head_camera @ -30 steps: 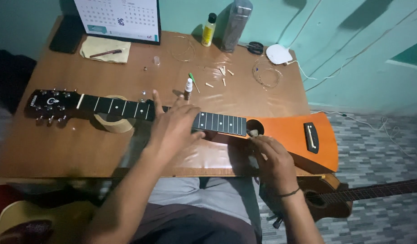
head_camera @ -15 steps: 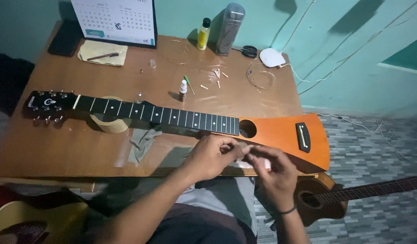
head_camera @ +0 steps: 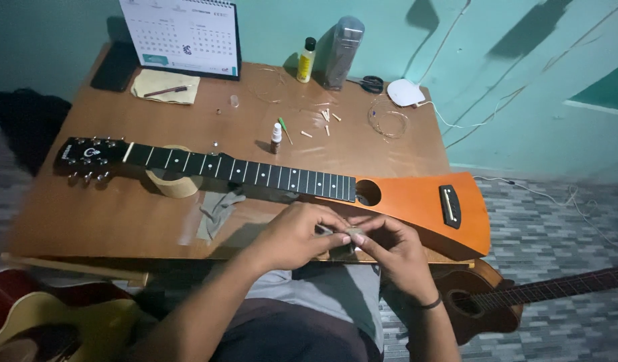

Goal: Polishing the body, neck, and headstock of a guitar using a cloth on a repair bench.

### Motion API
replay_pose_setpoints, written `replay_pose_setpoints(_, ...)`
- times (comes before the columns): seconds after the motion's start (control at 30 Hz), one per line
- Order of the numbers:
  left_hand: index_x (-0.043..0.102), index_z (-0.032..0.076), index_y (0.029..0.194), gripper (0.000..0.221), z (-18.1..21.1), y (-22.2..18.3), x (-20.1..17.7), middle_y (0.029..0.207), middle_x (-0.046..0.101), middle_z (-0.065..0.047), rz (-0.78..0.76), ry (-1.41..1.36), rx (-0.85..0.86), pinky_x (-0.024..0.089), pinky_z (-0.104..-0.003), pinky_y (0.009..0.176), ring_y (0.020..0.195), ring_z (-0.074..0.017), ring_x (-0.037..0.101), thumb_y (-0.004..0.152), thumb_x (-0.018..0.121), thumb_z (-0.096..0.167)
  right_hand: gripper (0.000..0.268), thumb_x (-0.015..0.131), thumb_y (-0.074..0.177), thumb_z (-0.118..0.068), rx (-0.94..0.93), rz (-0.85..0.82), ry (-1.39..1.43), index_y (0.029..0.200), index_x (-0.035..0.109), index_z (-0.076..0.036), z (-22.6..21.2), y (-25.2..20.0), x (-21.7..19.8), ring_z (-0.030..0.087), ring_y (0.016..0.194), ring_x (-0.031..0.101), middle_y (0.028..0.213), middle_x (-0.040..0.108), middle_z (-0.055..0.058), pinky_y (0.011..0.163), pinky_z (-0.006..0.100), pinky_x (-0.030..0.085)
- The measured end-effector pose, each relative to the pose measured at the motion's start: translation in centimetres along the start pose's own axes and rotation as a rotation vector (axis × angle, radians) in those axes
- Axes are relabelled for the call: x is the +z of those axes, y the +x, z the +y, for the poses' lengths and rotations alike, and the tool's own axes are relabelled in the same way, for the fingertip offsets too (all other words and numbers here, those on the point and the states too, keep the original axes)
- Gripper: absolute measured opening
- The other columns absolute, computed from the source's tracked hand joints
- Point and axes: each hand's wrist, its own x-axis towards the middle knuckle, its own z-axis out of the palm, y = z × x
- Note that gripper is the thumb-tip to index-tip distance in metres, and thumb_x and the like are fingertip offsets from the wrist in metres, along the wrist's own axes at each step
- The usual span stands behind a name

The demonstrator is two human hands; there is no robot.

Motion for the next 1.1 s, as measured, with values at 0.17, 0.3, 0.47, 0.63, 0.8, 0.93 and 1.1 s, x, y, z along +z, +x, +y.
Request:
replay_pose_setpoints(0.17,0.084,0.021,0.091,0.015,-0.3,-0.4,-1.1,0.109,0.083,0.006,0.074,0.04,-0.069,0.055,-0.034,0.087,0.102,-0.012,0.076,0.083,0.08,0.033,0.017,0.083,0.081,-0.012,-0.034,-0.02,0.002,0.082,0.066,-0.01,1.6,-0.2,-0.5,0.018,0.091,0.071,0.094,0.077,0.008,0.085,0.033,0.057)
replay_pose_setpoints(0.3,0.083,0.024,0.099,0.017,0.4,-0.8,-2.6,0.107,0.084,0.007,-0.013,0.059,-0.243,0.053,-0.031,0.082,0.098,-0.01,0.077,0.085,0.079,0.033,0.024,0.088,0.079,-0.009,0.012,-0.086,0.068,0.086,0.064,-0.009,1.7,0.0,-0.8,0.011,0.063,0.061,0.078,0.069,0.004,0.055,0.024,0.051)
replay_pose_setpoints(0.47,0.08,0.007,0.105,0.018,-0.5,-1.0,-3.8,0.1,0.08,-0.017,0.032,-0.042,-0.143,0.061,-0.043,0.082,0.095,-0.0355,0.078,0.091,0.069,0.011,0.035,0.081,0.072,0.013,0.088,-0.068,0.017,0.103,0.068,0.004,1.7,3.0,-1.4,0.026,0.085,0.066,0.085,0.067,0.012,0.079,0.045,0.057)
replay_pose_setpoints(0.63,0.078,0.004,0.107,0.019,-1.3,1.3,-5.0,0.101,0.079,-0.021,0.102,-0.015,-0.128,0.061,-0.046,0.079,0.096,-0.0399,0.077,0.092,0.067,0.009,0.042,0.071,0.083,0.011,0.155,-0.122,-0.134,0.123,0.062,0.0,-0.4,7.1,-1.9,0.026,0.088,0.065,0.089,0.069,0.015,0.084,0.043,0.055)
replay_pose_setpoints(0.8,0.079,0.016,0.103,0.016,-5.0,5.8,-5.5,0.098,0.08,-0.009,0.161,0.317,-0.112,0.058,-0.047,0.086,0.099,-0.0357,0.074,0.091,0.068,0.021,0.038,0.073,0.082,0.0,0.086,-0.192,-0.361,0.119,0.066,-0.005,-1.2,11.0,-2.2,0.033,0.081,0.07,0.084,0.076,0.019,0.08,0.045,0.055)
replay_pose_setpoints(0.93,0.074,0.015,0.119,0.029,-5.7,6.8,-5.9,0.1,0.078,-0.01,0.198,0.281,-0.133,0.057,-0.048,0.088,0.102,-0.0355,0.073,0.091,0.068,0.02,0.03,0.074,0.085,-0.002,0.084,-0.111,-0.444,0.114,0.068,-0.007,0.6,12.9,-1.1,0.033,0.085,0.072,0.09,0.076,0.018,0.08,0.042,0.053)
replay_pose_setpoints(1.1,0.066,0.012,0.127,0.052,-5.0,4.0,-7.8,0.126,0.068,-0.013,0.234,0.638,-0.094,0.042,-0.052,0.105,0.122,-0.0366,0.061,0.082,0.076,0.037,0.036,0.061,0.094,-0.01,-0.255,0.046,-0.681,0.13,0.062,-0.01,3.5,10.0,3.0,0.035,0.124,0.061,0.125,0.065,0.014,0.108,0.045,0.047)
